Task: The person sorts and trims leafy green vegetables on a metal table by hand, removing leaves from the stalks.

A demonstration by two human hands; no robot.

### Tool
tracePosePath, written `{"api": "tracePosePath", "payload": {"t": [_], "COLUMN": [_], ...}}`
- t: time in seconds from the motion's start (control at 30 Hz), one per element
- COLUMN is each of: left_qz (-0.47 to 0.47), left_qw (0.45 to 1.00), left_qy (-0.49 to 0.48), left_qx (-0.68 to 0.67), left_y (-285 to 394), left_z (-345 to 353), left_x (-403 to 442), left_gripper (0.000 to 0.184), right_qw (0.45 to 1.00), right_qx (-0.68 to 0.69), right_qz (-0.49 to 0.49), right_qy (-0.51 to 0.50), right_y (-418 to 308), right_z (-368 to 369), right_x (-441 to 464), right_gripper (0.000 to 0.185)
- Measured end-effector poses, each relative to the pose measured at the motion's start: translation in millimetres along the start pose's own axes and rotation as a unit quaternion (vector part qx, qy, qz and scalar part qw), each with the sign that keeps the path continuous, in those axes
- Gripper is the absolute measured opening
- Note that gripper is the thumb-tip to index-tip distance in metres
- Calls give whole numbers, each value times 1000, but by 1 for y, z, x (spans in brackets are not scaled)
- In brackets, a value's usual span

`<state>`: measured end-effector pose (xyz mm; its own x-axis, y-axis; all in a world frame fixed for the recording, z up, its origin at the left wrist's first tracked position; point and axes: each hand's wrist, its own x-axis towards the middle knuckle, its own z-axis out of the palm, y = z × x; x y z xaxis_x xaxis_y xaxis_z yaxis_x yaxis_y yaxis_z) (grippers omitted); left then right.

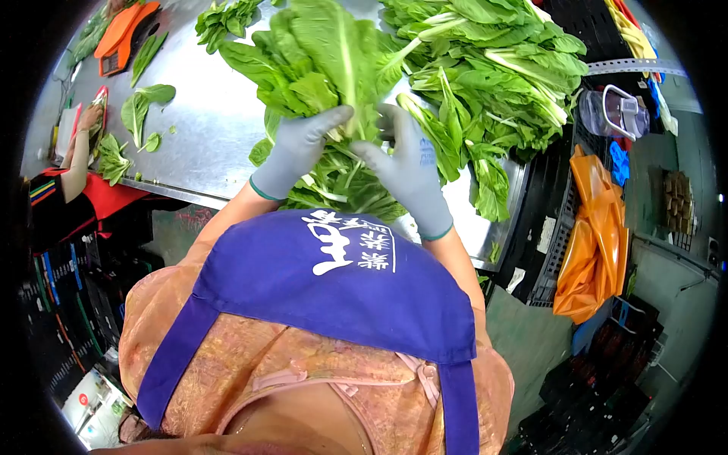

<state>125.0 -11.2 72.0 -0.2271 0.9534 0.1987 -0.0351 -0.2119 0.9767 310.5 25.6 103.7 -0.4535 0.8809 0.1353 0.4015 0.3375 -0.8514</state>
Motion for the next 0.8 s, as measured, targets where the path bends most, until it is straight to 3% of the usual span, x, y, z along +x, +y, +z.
{"api": "tracePosePath", "payload": {"t": [0.1, 0.17, 0.23, 0.27, 0.37, 0.4, 0.5, 0.6, 0.7, 0.8], "left_qz": [22, 52, 169, -16, -177, -167, -211, -206, -251, -259], "left_qw": [999, 998, 973, 983, 939, 956, 897, 884, 823, 813], "left_qy": [-16, -43, -80, -51, 28, 13, -7, -28, -24, -20], "left_qx": [-17, 17, 132, -176, -294, -242, -388, -418, -508, -521], "left_y": [6, 0, -14, -19, -10, -11, -28, -28, -27, -18], "left_z": [11, 5, -8, -4, -11, -14, -26, -25, -22, -18], "left_x": [-3, -2, 2, -7, 1, 0, 2, -1, 4, 3], "left_gripper": [27, 26, 27, 27, 31, 34, 30, 32, 33, 33], "right_qw": [987, 975, 940, 934, 884, 880, 873, 891, 913, 919], "right_qx": [116, 197, 310, 322, 432, 443, 458, 425, 379, 364], "right_qz": [110, 100, 142, 150, 168, 164, 158, 151, 139, 136], "right_qy": [-24, -8, -20, -45, -55, -55, -54, -51, -57, -68], "right_y": [-14, -1, 8, 8, 21, 24, 27, 25, 26, 31], "right_z": [5, 4, 3, -2, 1, 1, 2, 2, 4, 4], "right_x": [7, 6, 4, 2, -2, -2, -2, -3, -2, -3], "right_gripper": [58, 53, 53, 52, 51, 51, 50, 50, 51, 55]}}
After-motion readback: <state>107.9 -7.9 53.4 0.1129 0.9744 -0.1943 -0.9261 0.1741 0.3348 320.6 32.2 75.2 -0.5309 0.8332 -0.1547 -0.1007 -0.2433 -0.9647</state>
